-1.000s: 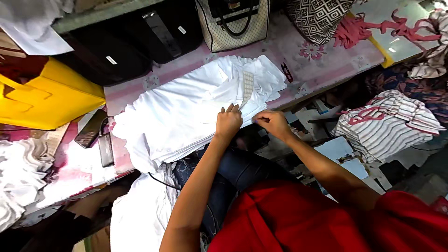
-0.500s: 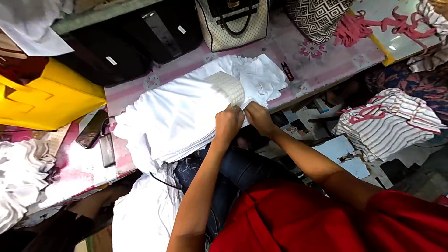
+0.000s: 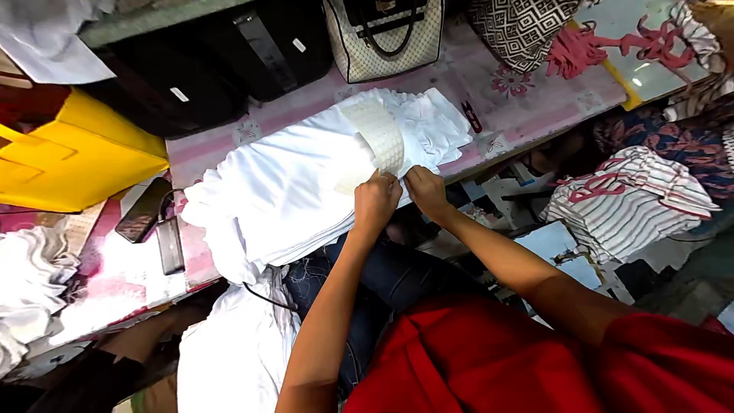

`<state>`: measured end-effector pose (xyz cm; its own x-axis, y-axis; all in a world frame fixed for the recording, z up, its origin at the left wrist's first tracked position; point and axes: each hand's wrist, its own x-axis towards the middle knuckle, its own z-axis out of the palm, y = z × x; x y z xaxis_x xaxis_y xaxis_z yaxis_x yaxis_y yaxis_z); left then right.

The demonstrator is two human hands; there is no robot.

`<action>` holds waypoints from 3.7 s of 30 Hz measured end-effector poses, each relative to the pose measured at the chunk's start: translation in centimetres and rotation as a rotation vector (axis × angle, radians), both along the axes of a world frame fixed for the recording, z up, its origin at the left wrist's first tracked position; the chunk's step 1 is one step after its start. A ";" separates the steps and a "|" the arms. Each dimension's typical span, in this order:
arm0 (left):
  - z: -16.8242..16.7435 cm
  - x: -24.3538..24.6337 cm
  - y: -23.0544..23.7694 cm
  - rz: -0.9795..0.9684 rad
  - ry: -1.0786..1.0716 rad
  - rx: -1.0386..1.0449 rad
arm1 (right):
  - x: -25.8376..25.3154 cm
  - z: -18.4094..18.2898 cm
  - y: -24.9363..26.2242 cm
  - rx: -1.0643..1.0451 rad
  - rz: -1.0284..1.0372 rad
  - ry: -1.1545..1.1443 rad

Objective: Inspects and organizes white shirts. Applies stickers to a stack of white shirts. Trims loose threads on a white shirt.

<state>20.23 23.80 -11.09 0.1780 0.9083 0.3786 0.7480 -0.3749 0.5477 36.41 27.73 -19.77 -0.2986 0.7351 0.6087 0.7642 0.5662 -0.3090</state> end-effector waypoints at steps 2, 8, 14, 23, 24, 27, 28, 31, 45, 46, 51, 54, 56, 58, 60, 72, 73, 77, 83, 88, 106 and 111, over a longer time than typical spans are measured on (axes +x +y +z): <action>-0.1 -0.1 0.0 -0.003 -0.003 -0.015 | 0.0 -0.6 0.2 0.025 0.021 -0.042; -0.4 -0.4 0.0 0.001 -0.006 -0.063 | 1.1 1.1 -0.5 -0.126 0.132 -0.170; 0.7 -0.4 -0.5 -0.002 -0.029 -0.062 | 1.1 1.9 -0.7 -0.198 0.080 0.017; 1.2 -0.3 -1.0 -0.003 -0.006 -0.097 | -0.7 0.4 1.3 -0.065 0.127 -0.067; 1.1 -0.4 -1.0 0.000 -0.003 -0.108 | -0.5 0.6 1.3 -0.092 0.153 -0.090; 0.7 -0.3 -0.9 -0.002 0.009 -0.126 | 0.3 1.3 1.5 -0.149 0.240 -0.149; 0.6 -0.3 -0.9 -0.002 0.011 -0.126 | 0.6 1.4 1.6 -0.161 0.259 -0.171; 0.9 -0.3 -0.9 0.005 0.001 -0.131 | 1.1 2.0 1.6 -0.234 0.297 -0.200; -0.1 -2.0 -0.5 0.036 -0.066 -0.046 | 3.2 3.5 -1.0 -0.298 -0.019 0.289; 0.0 -2.5 -0.7 0.047 -0.088 -0.034 | 3.3 3.0 -1.3 -0.321 -0.030 0.335; 1.7 -4.5 -1.3 0.168 -0.137 0.108 | 3.2 2.1 -2.7 -0.466 -0.084 0.532; 2.8 -5.5 -1.5 0.196 -0.179 0.153 | 2.7 2.5 -2.2 -0.409 -0.055 0.360; 3.4 -5.6 -1.7 0.185 -0.246 0.134 | 2.6 3.3 -1.8 -0.371 -0.044 0.315; 4.5 -5.7 -1.9 0.187 -0.304 0.106 | 2.3 5.6 -1.6 -0.341 -0.029 0.375; 5.9 -6.2 -2.3 0.227 -0.379 0.061 | 1.0 8.2 -1.2 -0.357 0.035 0.493; 7.1 -7.9 -4.1 0.189 -0.870 -0.143 | -7.8 15.5 -0.2 -0.779 0.604 0.827; 6.8 -7.6 -4.4 0.172 -0.953 -0.149 | -7.5 15.4 -0.4 -0.748 0.578 0.840; 5.3 -6.4 -5.4 0.247 -1.044 -0.136 | -6.6 14.8 -1.0 -0.596 0.487 0.748; 5.5 -6.3 -5.7 0.344 -0.732 -0.127 | -8.1 15.5 -2.1 -0.146 0.536 0.358; 5.3 -6.2 -5.8 0.343 -0.468 -0.035 | -8.8 14.9 -2.3 -0.109 0.578 0.269; 4.7 -6.0 -4.8 0.200 -0.308 -0.172 | -5.6 14.1 -0.1 -0.140 0.675 0.178; 4.3 -5.1 -3.5 0.139 -0.312 -0.184 | -4.9 13.6 0.3 -0.206 0.609 0.277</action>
